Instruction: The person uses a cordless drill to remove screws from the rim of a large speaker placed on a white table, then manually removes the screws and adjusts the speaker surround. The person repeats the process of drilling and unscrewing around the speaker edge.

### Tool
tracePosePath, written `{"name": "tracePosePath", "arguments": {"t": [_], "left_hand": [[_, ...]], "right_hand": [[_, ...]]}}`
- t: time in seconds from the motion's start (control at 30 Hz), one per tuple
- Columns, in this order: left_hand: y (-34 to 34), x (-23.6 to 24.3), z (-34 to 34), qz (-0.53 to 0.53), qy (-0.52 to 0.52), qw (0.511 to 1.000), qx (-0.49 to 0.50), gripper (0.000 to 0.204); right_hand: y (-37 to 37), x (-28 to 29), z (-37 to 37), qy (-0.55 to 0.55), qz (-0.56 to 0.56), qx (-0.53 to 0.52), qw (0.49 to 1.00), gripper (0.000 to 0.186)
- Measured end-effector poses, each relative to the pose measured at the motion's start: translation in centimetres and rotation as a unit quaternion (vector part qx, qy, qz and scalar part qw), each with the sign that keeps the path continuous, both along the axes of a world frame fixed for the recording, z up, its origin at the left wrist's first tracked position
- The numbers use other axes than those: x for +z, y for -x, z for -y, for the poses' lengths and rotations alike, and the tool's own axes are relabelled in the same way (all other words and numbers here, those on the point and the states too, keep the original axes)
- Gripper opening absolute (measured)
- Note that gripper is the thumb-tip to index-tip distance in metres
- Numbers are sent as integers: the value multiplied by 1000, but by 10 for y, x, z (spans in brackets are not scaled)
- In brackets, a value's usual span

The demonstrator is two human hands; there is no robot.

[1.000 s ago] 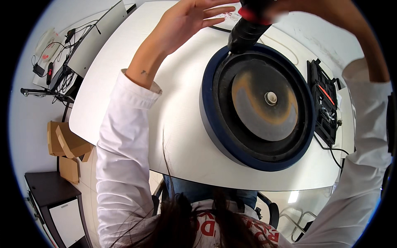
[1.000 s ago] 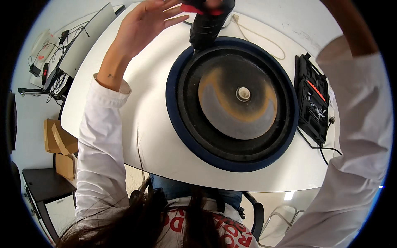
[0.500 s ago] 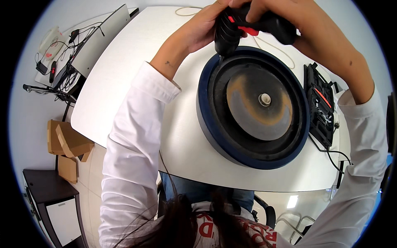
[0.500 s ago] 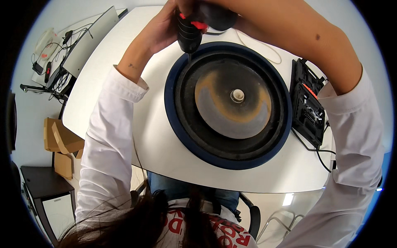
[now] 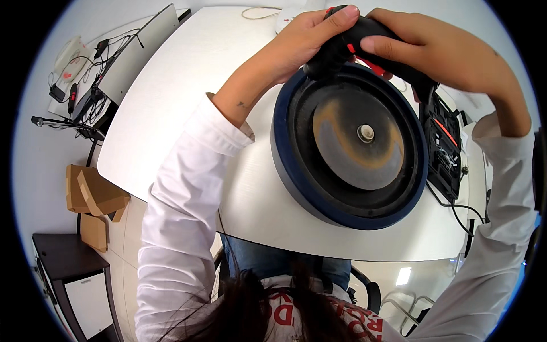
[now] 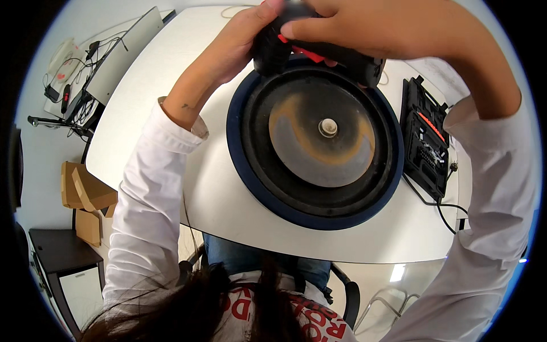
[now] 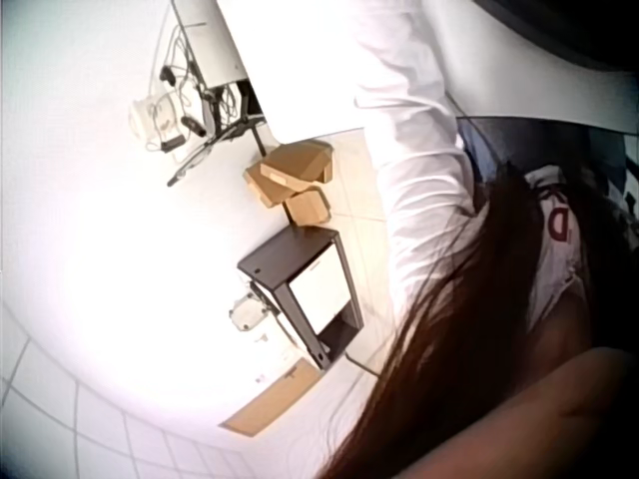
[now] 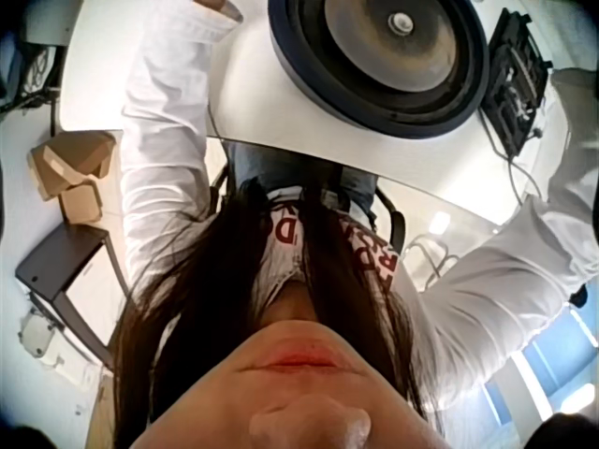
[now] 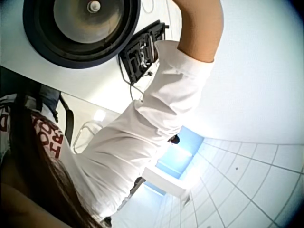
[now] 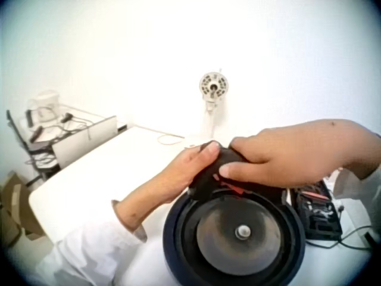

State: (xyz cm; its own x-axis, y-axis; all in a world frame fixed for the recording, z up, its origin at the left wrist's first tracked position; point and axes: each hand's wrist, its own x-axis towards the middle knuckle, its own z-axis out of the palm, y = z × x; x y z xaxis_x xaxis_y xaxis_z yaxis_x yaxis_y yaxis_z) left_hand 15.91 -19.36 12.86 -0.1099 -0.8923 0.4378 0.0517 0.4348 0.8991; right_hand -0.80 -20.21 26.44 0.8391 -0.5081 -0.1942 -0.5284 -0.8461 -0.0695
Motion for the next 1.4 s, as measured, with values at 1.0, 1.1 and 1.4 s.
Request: {"name": "tracePosePath", "arguments": {"t": [1.0, 1.1, 1.4], "left_hand": [[-31, -24, 8, 81, 94, 991, 55, 72], [-16, -19, 5, 130, 148, 969, 151, 66], [-13, -21, -20, 108, 132, 978, 124, 61]], "right_hand": [[-34, -16, 57, 227, 247, 211, 918, 41], [-42, 6, 40, -14, 71, 62, 995, 50], [-53, 22, 39, -171, -74, 236, 954, 50]]}}
